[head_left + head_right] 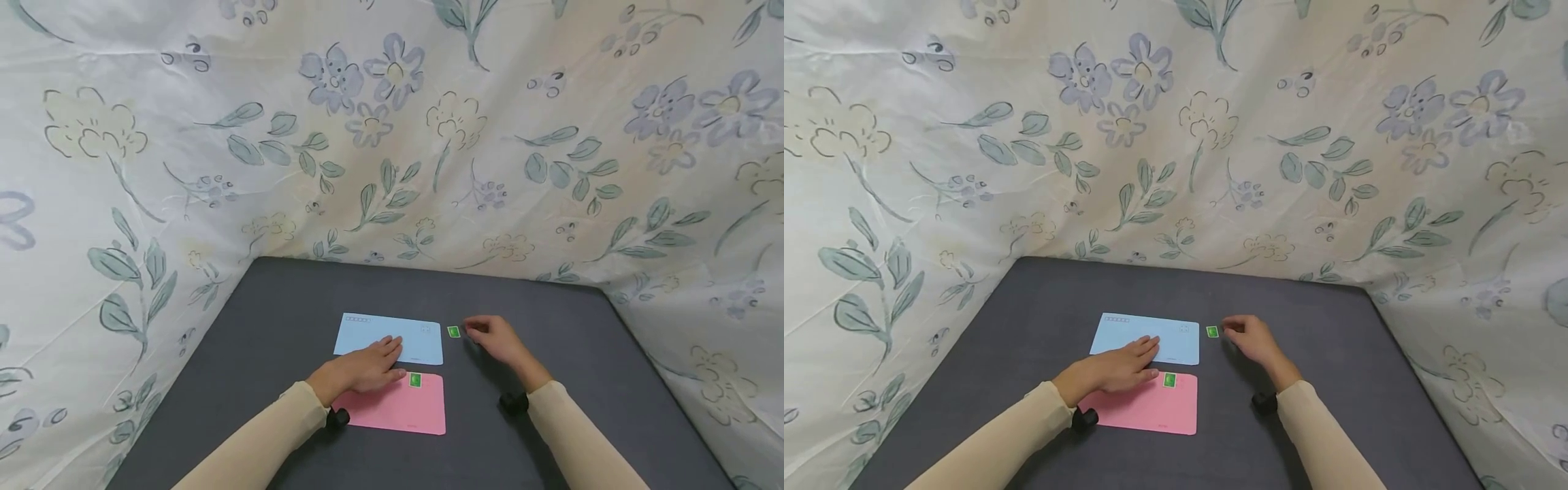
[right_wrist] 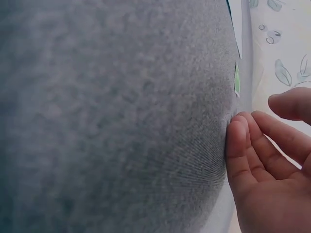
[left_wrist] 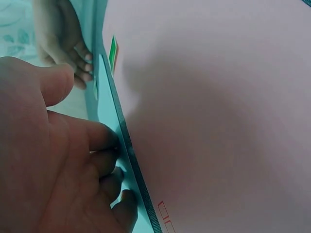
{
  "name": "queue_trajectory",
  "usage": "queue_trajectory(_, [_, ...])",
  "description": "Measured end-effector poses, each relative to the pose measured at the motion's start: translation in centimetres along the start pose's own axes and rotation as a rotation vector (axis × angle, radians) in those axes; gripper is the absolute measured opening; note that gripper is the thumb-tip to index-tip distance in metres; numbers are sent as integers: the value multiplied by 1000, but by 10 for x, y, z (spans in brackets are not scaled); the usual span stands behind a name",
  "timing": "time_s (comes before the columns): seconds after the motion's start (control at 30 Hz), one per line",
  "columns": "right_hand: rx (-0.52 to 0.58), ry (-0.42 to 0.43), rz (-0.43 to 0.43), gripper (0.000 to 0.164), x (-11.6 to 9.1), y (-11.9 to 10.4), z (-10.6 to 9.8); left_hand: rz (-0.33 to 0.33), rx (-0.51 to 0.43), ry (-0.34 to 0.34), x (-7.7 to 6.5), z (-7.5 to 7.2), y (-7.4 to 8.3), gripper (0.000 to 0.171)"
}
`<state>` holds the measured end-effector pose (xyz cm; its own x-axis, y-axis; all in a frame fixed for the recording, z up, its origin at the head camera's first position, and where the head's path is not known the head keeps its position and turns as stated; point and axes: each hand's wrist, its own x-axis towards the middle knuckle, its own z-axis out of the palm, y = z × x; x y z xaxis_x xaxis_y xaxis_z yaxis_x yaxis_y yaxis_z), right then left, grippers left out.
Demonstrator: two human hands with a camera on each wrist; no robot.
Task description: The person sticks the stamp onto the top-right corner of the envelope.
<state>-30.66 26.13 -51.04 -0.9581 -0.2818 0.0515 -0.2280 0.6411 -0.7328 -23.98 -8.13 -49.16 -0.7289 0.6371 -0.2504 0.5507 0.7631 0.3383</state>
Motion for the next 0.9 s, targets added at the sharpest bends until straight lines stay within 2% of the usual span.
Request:
queue_trajectory(0.4, [-45, 12, 91, 16, 21, 2, 4, -8, -3, -6, 1, -1, 2, 75])
queue_trajectory(0.9, [-153, -52, 105, 15, 37, -7, 0, -6, -24, -9, 1, -3, 6, 77])
